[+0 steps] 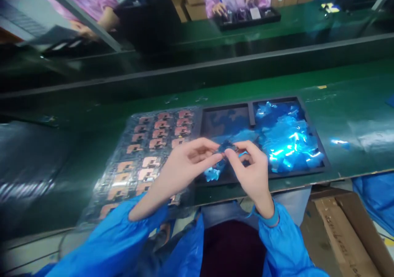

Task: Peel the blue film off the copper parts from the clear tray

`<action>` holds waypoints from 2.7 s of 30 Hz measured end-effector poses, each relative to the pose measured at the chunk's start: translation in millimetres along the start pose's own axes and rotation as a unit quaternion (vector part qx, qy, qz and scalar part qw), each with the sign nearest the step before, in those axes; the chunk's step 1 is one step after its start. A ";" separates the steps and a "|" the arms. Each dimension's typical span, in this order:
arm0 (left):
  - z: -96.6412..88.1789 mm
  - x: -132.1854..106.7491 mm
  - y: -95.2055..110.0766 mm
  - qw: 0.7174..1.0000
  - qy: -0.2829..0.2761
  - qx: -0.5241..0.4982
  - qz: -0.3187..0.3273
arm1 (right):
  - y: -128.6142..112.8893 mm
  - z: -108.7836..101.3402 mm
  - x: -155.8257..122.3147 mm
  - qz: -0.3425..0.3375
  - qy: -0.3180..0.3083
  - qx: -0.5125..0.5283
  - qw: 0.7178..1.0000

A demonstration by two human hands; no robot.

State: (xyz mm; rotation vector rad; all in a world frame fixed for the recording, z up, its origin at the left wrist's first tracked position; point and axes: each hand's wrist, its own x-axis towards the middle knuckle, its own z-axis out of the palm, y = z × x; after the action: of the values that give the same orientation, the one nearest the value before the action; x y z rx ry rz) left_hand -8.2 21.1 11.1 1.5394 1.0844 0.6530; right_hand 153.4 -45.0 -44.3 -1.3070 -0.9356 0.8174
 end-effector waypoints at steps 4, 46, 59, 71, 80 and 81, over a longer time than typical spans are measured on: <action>8.5 -24.6 -7.5 0.996 0.083 0.012 0.042 | -2.7 -2.1 -14.7 -0.037 -0.033 -0.002 0.999; 33.4 -62.0 -46.2 0.908 0.044 -0.402 -0.107 | 4.8 -18.9 -47.8 -0.441 -0.026 -0.290 0.849; 26.8 -53.2 -48.1 0.903 0.096 -0.410 -0.082 | 11.0 -24.6 -62.7 -0.478 -0.019 -0.314 0.820; 22.4 -54.3 -56.5 0.921 0.256 -0.293 -0.003 | 21.4 1.2 -6.0 -0.228 0.046 -0.383 0.894; 27.0 -57.5 -68.8 0.916 0.283 -0.280 0.044 | 14.1 40.4 -33.2 -0.036 -0.132 -0.126 0.983; 26.8 -58.4 -70.0 0.916 0.288 -0.276 0.049 | 15.8 42.5 -34.1 -0.031 -0.130 -0.115 0.984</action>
State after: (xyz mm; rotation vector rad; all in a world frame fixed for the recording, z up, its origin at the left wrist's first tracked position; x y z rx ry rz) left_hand -31.1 -43.6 -54.6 0.9233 1.1138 1.4112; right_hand 100.9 -56.6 -62.5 -1.3809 -1.3030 0.8637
